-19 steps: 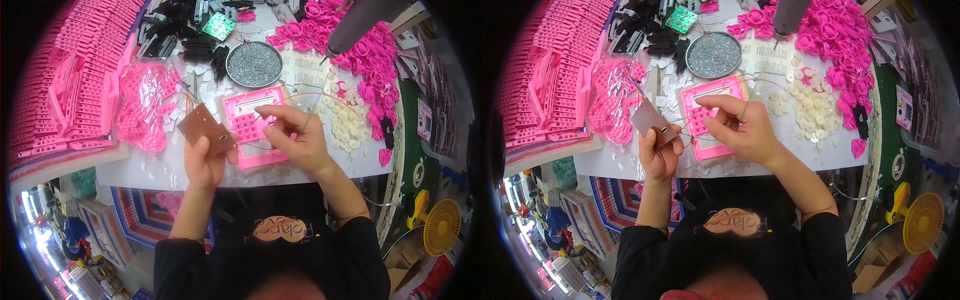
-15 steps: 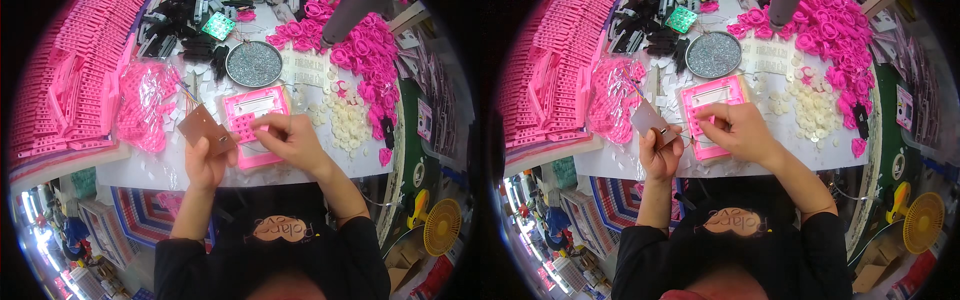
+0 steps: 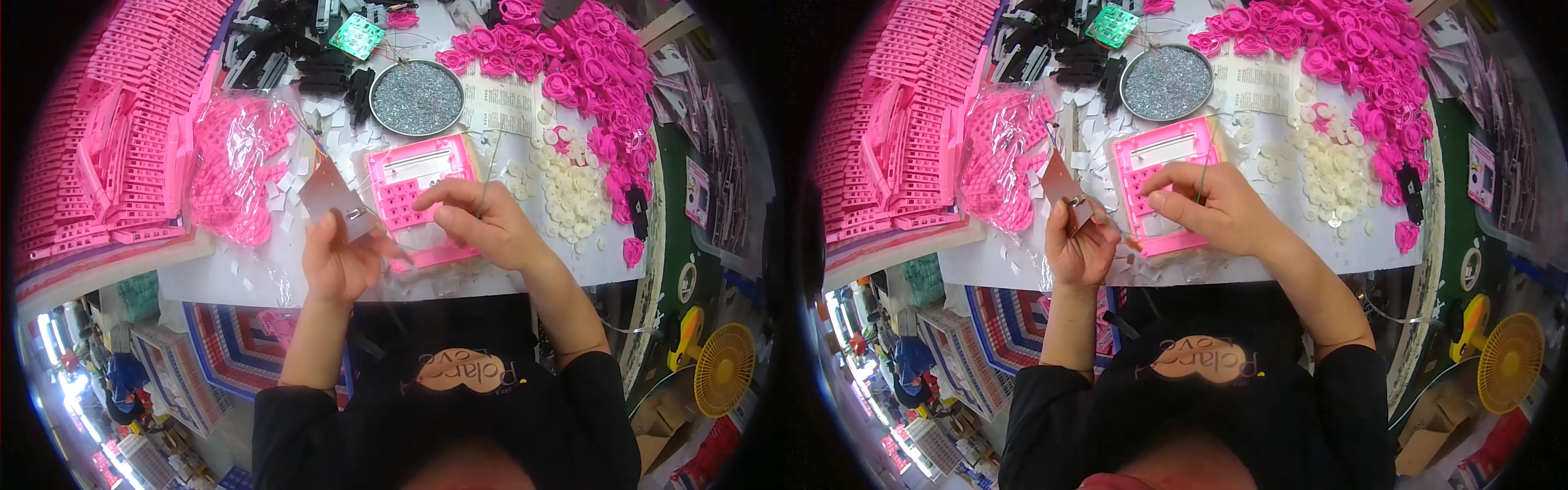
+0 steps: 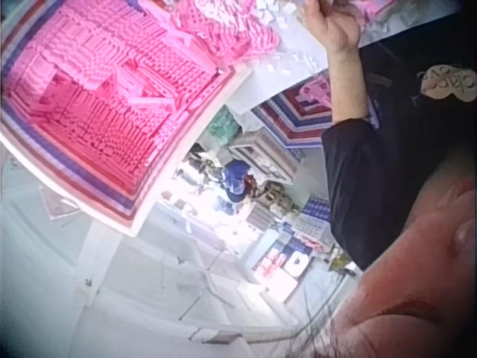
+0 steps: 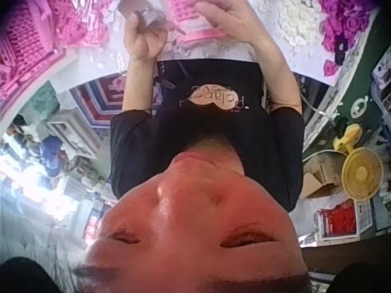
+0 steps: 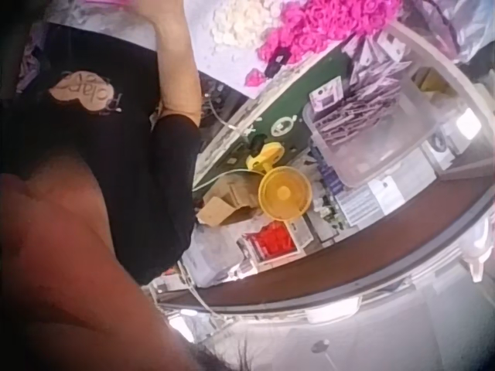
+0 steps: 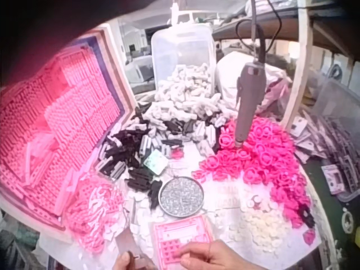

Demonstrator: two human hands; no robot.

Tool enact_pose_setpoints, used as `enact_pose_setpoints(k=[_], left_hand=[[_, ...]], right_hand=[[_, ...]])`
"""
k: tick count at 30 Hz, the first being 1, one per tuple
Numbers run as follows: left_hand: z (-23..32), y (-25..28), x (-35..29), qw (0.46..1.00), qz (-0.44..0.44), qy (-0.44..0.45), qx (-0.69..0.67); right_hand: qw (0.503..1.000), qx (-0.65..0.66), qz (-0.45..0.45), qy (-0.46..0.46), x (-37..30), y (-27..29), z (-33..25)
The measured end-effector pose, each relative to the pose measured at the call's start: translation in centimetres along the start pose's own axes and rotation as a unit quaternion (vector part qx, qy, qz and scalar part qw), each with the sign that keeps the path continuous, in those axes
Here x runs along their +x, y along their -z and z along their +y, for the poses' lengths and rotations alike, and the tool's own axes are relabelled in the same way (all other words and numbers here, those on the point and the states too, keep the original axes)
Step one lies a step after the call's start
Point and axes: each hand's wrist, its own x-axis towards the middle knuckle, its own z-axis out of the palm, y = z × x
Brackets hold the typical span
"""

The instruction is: Assembling the electronic components and plastic housing of a pink toy piggy bank.

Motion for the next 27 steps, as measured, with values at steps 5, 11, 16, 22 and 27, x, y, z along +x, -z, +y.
enact_pose_setpoints(k=[5, 11, 16, 22, 27], left_hand=[[0.1, 1.6, -0.2, 0.997, 0.015, 0.017, 0.071], [-0.9, 0.7, 0.4, 0.98, 0.074, -0.061, 0.173], [-0.5, -0.4, 0.5, 0.979, 0.086, -0.035, 0.179], [-0.3, -1.5, 0.5, 0.994, -0.002, -0.008, 0.105], [0.0, 0.0, 0.1, 0.994, -0.032, -0.031, 0.104]], right_hand=[[0.998, 0.0, 0.002, 0.059, 0.7, -1.8, 0.1], [0.968, 0.24, -0.056, -0.046, 1.5, -1.4, 0.4], [0.961, 0.247, -0.092, -0.078, 1.5, 0.7, -0.7], [0.997, 0.042, -0.066, 0.006, 2.1, 0.1, 0.9], [0.962, 0.184, -0.1, -0.176, 1.6, -2.5, 1.1]])
